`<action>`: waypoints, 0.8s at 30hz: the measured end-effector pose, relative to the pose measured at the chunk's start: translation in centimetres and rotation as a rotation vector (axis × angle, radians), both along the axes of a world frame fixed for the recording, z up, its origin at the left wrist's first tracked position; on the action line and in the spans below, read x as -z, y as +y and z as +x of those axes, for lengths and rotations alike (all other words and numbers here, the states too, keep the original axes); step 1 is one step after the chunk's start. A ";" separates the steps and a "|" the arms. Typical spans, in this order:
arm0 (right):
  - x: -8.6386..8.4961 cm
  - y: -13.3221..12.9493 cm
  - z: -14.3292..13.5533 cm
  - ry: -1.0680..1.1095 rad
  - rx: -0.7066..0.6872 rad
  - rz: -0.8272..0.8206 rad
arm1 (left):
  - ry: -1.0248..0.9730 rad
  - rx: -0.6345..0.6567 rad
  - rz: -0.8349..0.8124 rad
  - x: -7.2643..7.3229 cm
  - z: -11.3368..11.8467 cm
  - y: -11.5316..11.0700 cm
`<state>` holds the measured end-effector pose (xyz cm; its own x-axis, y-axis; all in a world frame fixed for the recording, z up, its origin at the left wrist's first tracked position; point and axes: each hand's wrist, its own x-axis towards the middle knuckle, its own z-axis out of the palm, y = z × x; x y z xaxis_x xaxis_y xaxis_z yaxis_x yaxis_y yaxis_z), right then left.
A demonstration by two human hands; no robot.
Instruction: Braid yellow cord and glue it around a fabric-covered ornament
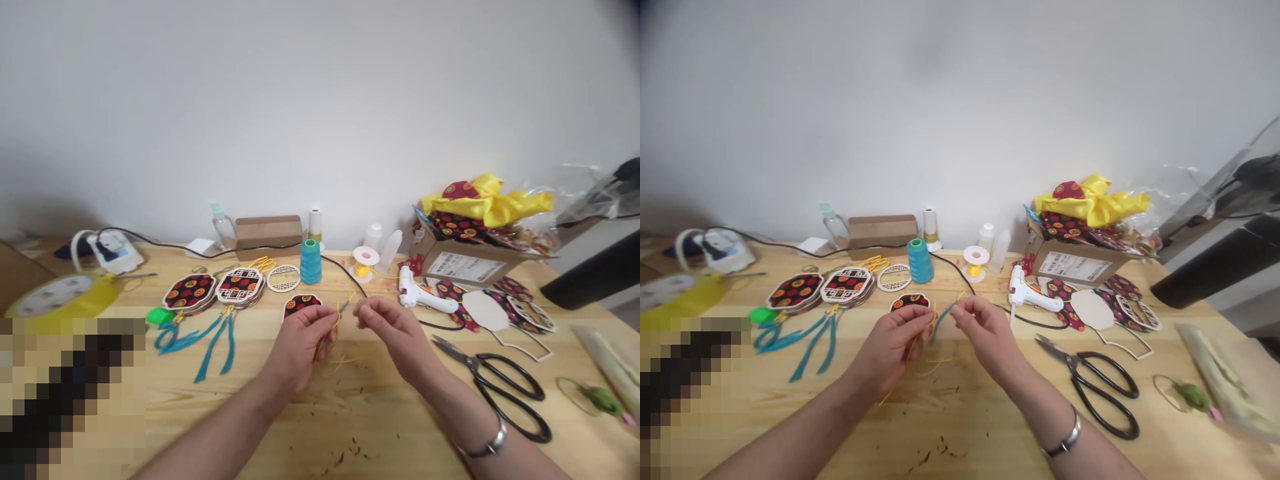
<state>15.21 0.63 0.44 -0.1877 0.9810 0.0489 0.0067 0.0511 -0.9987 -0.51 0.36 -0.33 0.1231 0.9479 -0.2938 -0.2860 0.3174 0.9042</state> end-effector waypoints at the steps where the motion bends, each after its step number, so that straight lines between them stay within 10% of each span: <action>1: 0.4 0.3 -0.2 0.129 -0.030 -0.078 | 0.021 0.012 0.009 0.0 0.1 -0.1; 9: 0.4 0.0 -1.0 0.644 -0.319 -0.429 | 0.207 0.074 0.110 -0.3 0.2 -0.5; 24: 0.0 0.9 -0.4 0.010 -0.068 -0.200 | 0.259 0.122 0.056 -0.3 0.2 -0.5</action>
<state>14.83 1.49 0.43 -0.2545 0.9564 -0.1435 -0.0002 -0.1485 -0.9889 -0.28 -0.17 -0.08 0.1653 0.9462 -0.2783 -0.0062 0.2832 0.9591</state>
